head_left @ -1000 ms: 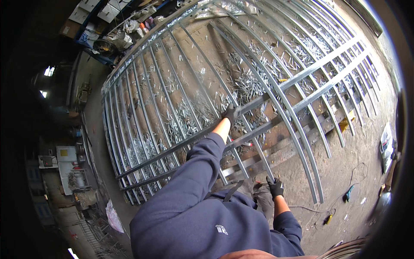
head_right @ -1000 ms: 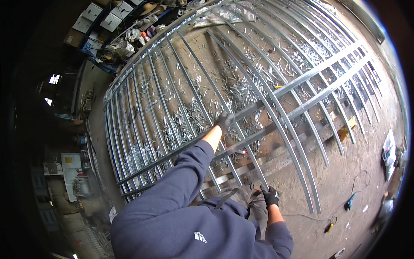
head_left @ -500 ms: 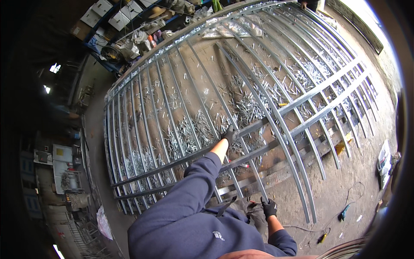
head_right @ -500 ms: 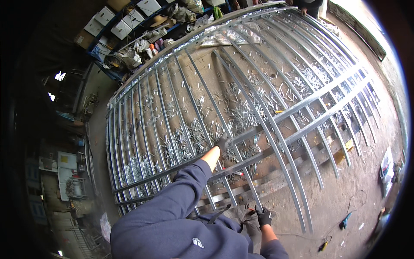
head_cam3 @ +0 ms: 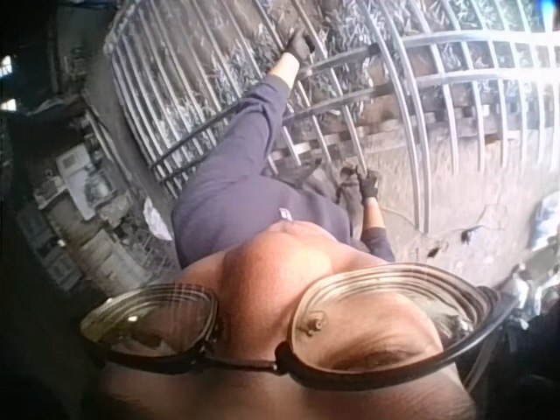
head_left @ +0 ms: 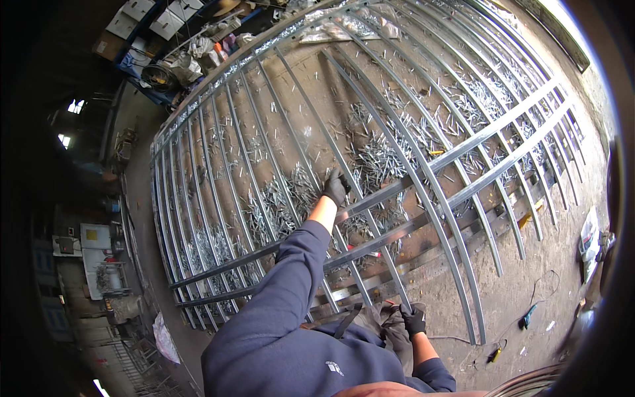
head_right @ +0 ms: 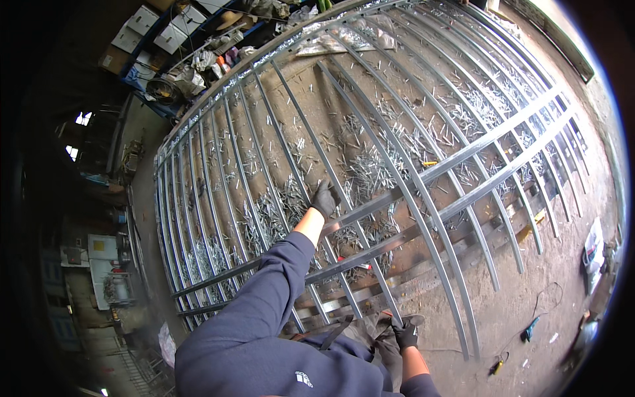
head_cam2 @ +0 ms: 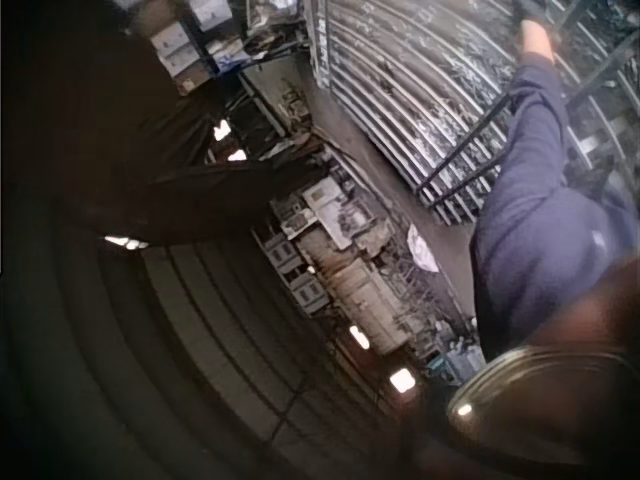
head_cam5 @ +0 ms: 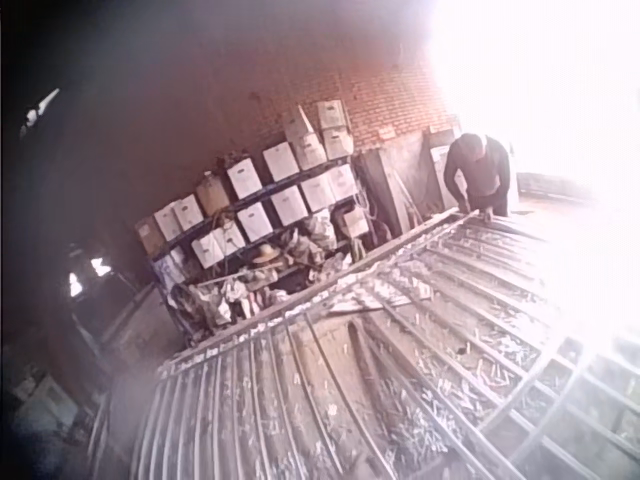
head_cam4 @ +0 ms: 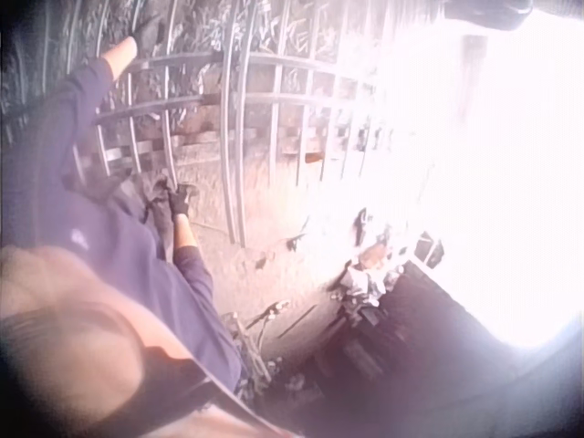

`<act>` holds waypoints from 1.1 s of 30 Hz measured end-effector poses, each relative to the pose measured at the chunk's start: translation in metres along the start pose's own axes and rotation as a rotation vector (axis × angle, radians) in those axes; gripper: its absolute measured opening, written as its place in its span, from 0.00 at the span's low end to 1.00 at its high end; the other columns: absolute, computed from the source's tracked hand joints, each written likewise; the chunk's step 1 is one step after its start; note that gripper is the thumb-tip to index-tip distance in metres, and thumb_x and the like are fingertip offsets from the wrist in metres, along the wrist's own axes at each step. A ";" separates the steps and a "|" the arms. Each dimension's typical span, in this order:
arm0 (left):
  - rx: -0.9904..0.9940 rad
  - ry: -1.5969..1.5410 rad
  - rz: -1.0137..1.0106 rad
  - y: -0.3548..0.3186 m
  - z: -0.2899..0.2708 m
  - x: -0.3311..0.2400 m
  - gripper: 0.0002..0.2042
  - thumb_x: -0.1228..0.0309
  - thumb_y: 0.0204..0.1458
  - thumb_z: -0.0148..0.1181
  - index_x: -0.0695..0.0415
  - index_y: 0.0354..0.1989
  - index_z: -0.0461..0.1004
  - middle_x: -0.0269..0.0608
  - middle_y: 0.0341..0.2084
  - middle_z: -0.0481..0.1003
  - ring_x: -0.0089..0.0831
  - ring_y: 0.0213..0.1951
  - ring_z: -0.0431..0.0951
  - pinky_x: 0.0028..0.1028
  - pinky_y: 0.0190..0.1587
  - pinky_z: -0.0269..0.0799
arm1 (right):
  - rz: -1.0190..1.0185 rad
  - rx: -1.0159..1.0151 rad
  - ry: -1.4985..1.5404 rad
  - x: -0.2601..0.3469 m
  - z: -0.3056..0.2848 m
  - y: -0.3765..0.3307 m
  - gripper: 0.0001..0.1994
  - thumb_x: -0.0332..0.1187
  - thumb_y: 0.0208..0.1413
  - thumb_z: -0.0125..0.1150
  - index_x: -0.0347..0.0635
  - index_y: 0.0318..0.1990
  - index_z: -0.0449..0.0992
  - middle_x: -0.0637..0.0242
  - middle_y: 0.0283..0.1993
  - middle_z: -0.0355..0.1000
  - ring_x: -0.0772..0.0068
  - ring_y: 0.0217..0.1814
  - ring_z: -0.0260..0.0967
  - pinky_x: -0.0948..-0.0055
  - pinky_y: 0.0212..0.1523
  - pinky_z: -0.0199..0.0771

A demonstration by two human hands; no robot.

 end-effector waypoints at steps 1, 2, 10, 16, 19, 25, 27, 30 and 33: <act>-0.256 0.151 0.026 -0.001 -0.010 0.013 0.24 0.44 0.61 0.55 0.54 0.49 0.72 0.43 0.43 0.79 0.36 0.42 0.81 0.40 0.46 0.79 | -0.015 0.001 -0.005 0.002 0.000 0.001 0.24 0.55 0.56 0.69 0.45 0.23 0.75 0.74 0.16 0.62 0.79 0.15 0.55 0.69 0.18 0.56; -0.387 0.105 0.007 -0.005 -0.010 0.025 0.18 0.47 0.62 0.54 0.50 0.40 0.72 0.35 0.27 0.75 0.30 0.27 0.77 0.34 0.35 0.78 | -0.030 0.003 -0.010 0.004 0.000 0.002 0.24 0.55 0.56 0.69 0.45 0.23 0.75 0.74 0.17 0.62 0.79 0.15 0.55 0.68 0.18 0.56; -0.660 0.237 0.246 -0.013 0.011 0.029 0.09 0.59 0.63 0.52 0.51 0.40 0.73 0.29 0.20 0.68 0.23 0.17 0.70 0.28 0.17 0.66 | 0.074 0.029 0.013 0.025 -0.009 -0.008 0.23 0.54 0.54 0.71 0.41 0.24 0.77 0.74 0.18 0.64 0.78 0.16 0.59 0.68 0.18 0.60; -0.736 0.270 0.337 -0.013 0.005 0.026 0.07 0.64 0.61 0.53 0.52 0.39 0.71 0.32 0.18 0.68 0.25 0.15 0.68 0.28 0.15 0.64 | 0.088 -0.023 0.027 0.029 -0.013 -0.015 0.23 0.54 0.53 0.71 0.41 0.27 0.78 0.73 0.18 0.64 0.78 0.16 0.59 0.69 0.17 0.60; -0.697 0.308 0.339 -0.016 0.011 0.026 0.09 0.61 0.64 0.50 0.51 0.43 0.70 0.34 0.19 0.68 0.25 0.15 0.68 0.28 0.14 0.64 | 0.092 -0.017 0.065 0.021 -0.006 -0.008 0.22 0.54 0.53 0.71 0.43 0.26 0.78 0.75 0.17 0.62 0.79 0.15 0.56 0.70 0.17 0.57; -0.643 0.293 0.381 -0.014 0.011 0.025 0.09 0.60 0.65 0.48 0.51 0.43 0.70 0.34 0.19 0.70 0.25 0.16 0.69 0.28 0.15 0.65 | 0.148 0.065 0.152 0.017 -0.002 -0.009 0.20 0.52 0.53 0.72 0.46 0.25 0.77 0.75 0.17 0.63 0.79 0.14 0.56 0.71 0.15 0.55; -0.685 0.304 0.327 -0.013 0.006 0.028 0.10 0.60 0.66 0.47 0.50 0.44 0.70 0.35 0.20 0.70 0.25 0.16 0.69 0.28 0.15 0.66 | 0.258 0.107 0.188 0.017 -0.002 -0.015 0.19 0.51 0.53 0.72 0.45 0.25 0.78 0.75 0.17 0.64 0.78 0.14 0.58 0.72 0.13 0.54; -0.670 0.294 0.312 -0.013 0.006 0.027 0.10 0.58 0.66 0.48 0.49 0.46 0.70 0.35 0.21 0.72 0.25 0.16 0.69 0.28 0.15 0.67 | 0.295 0.083 0.173 0.023 -0.005 -0.020 0.19 0.50 0.54 0.71 0.45 0.25 0.78 0.75 0.17 0.64 0.79 0.14 0.57 0.72 0.13 0.55; -0.617 0.268 0.328 -0.016 0.013 0.026 0.10 0.58 0.66 0.48 0.49 0.45 0.70 0.35 0.21 0.72 0.26 0.16 0.69 0.28 0.15 0.67 | 0.255 0.078 0.160 0.030 -0.004 -0.018 0.20 0.52 0.54 0.71 0.45 0.25 0.77 0.75 0.16 0.63 0.79 0.14 0.56 0.73 0.14 0.53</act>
Point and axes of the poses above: each hand's wrist, its own y-axis towards the middle knuckle, its own z-axis out of the palm, x = y × z, the point moved 8 cm from there along y, towards the middle knuckle
